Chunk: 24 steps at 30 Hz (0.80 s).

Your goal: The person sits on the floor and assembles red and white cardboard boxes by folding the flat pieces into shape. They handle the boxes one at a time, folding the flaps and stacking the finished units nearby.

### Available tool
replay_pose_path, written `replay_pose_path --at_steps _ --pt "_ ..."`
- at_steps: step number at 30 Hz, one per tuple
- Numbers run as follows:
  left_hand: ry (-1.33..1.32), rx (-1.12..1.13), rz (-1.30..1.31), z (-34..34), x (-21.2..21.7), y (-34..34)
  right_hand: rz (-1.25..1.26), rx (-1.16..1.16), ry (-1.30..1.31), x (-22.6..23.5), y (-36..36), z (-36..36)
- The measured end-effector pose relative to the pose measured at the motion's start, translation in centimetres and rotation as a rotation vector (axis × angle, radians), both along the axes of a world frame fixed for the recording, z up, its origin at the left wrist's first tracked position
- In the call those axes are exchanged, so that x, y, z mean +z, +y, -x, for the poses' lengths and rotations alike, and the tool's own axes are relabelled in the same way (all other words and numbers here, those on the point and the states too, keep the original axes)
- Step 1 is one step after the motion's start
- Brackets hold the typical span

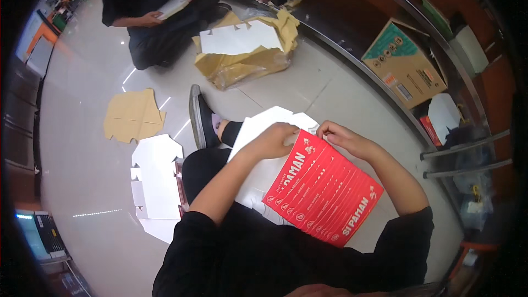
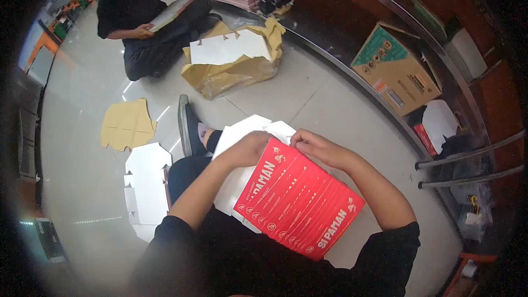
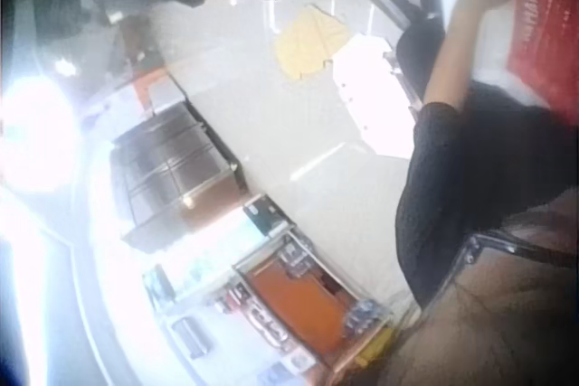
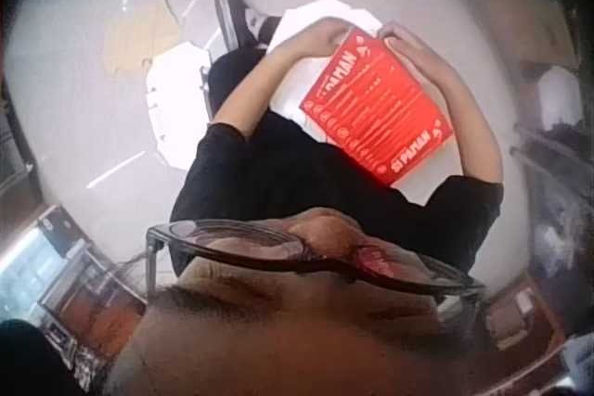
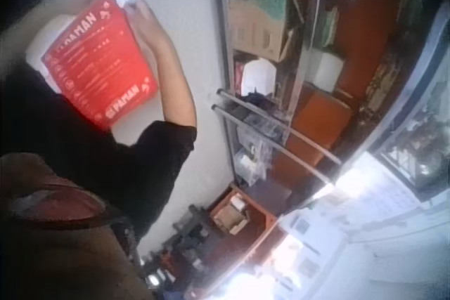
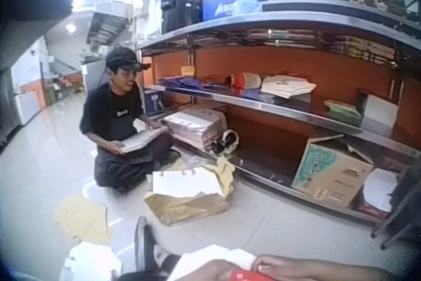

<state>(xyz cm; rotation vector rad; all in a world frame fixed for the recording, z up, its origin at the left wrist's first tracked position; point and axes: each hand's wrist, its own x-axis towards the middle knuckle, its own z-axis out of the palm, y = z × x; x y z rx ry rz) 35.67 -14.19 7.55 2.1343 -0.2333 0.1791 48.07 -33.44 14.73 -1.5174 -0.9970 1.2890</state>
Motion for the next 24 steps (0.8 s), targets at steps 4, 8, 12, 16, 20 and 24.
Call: replay_pose_path --at_steps 4,8,12,16,20,24 --pt "-0.119 0.016 0.074 -0.7 -0.4 0.0 -0.233 0.078 -0.086 -3.6 1.9 -1.0" --pt "-0.078 -0.053 0.127 -0.8 -0.6 0.0 -0.248 -0.010 0.032 -4.6 2.7 -0.4" --pt "0.008 -0.024 0.161 -0.9 -1.3 -1.5 -0.235 -0.091 0.019 -4.8 3.0 0.3" --pt "-0.106 0.212 0.267 -0.5 -1.1 -2.6 -0.204 -0.164 0.031 -5.3 2.5 -0.1" --pt "0.072 0.165 0.788 2.9 0.0 0.0 -0.166 -0.287 0.008 -5.5 0.4 -0.7" --pt "0.161 0.031 0.808 7.9 1.0 -2.0 -0.164 -0.576 -0.072 -6.4 -2.7 -2.8"
